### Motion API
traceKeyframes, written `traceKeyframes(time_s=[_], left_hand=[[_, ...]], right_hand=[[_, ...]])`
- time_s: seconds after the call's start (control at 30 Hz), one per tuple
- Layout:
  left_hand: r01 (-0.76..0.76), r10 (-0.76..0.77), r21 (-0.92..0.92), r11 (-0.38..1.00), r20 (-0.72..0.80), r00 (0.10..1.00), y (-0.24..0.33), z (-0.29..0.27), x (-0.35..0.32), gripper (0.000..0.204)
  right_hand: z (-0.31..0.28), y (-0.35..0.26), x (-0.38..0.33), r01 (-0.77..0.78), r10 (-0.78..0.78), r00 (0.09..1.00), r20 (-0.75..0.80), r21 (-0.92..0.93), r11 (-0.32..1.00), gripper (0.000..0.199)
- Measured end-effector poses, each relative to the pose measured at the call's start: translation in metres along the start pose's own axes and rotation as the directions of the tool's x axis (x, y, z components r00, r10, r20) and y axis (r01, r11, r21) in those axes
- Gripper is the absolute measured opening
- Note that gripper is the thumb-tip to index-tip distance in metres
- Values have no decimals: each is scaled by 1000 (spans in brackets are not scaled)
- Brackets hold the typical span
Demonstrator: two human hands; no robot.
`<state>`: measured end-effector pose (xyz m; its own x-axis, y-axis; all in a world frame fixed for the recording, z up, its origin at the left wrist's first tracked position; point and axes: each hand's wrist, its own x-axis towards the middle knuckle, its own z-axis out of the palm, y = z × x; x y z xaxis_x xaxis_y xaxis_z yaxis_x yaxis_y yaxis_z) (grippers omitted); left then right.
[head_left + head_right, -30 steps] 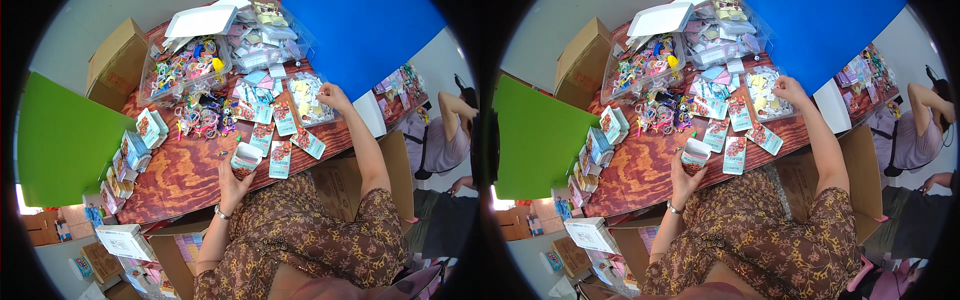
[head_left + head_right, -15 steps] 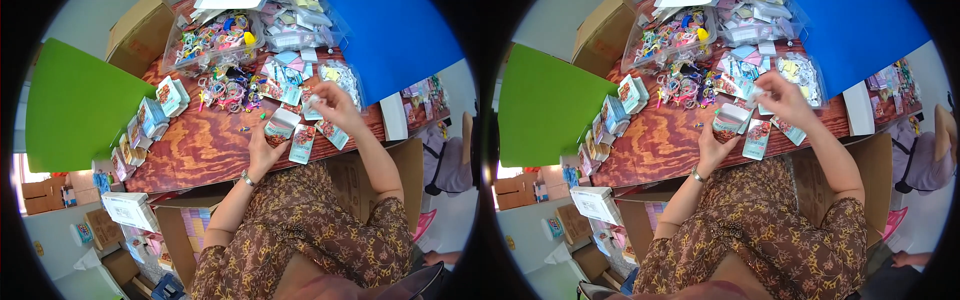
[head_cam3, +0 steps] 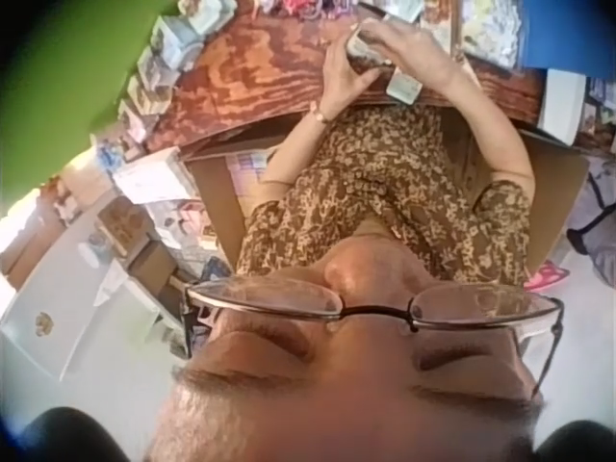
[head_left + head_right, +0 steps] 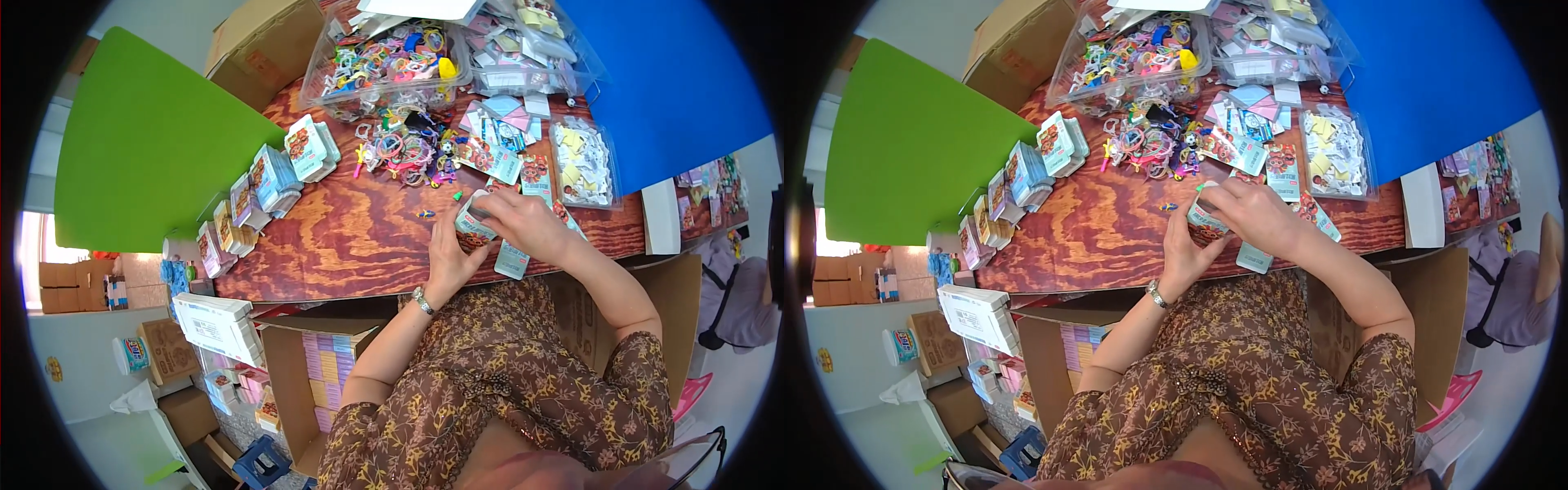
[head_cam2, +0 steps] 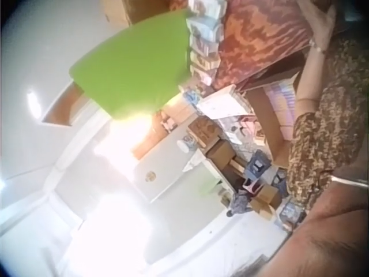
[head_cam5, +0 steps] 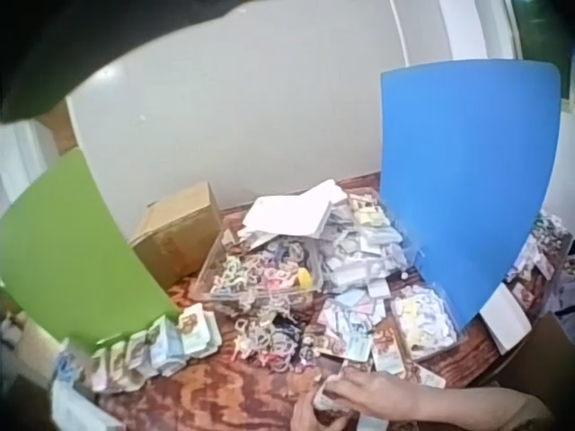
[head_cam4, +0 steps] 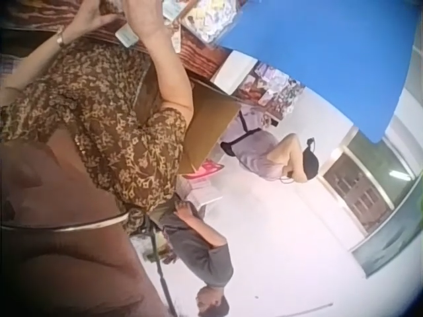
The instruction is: Packaging small plastic toy accessories into clear plastic packets and organizing them on a table.
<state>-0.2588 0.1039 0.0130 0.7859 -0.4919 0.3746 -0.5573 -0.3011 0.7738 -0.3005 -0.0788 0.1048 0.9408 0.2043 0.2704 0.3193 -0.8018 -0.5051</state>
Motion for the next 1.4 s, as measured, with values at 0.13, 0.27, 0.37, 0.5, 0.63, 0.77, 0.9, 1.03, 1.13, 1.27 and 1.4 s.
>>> traceKeyframes(time_s=[0.13,0.27,0.37,0.5,0.63,0.77,0.9,1.03,1.13,1.27,1.4], left_hand=[[62,-62,-29,998,-4,998,-3,-6,-3,87],[189,-189,-21,982,10,982,-20,-23,-17,90],[233,-233,-4,972,-34,972,-30,-36,-28,87],[254,-249,57,965,-87,965,-38,-47,-37,87],[287,-282,29,957,-114,952,-44,-55,-45,86],[353,-354,-28,935,-102,930,-51,-66,-54,87],[367,-370,-49,929,-98,924,-55,-70,-57,88],[281,-274,32,959,-141,951,-56,-68,-56,86],[300,-298,-4,954,-104,949,-53,-66,-53,86],[295,-294,-7,956,-106,950,-51,-66,-53,86],[287,-285,-3,958,-116,951,-49,-69,-54,86]], right_hand=[[7,1,6,136,-137,991,-13,-30,990,29],[11,7,30,122,-108,974,-198,62,991,17],[27,36,69,68,-44,970,-238,94,993,12],[68,71,125,60,-58,972,-229,3,998,13],[98,64,174,30,-29,1000,8,-208,978,17],[103,52,190,34,30,976,216,-286,958,33],[114,60,187,-68,144,961,237,-304,950,35],[111,73,192,-140,164,952,259,-110,984,33],[115,96,196,-48,65,960,273,-69,996,32],[103,93,204,-200,146,932,332,136,970,28],[75,86,216,-216,176,974,144,341,915,35]])
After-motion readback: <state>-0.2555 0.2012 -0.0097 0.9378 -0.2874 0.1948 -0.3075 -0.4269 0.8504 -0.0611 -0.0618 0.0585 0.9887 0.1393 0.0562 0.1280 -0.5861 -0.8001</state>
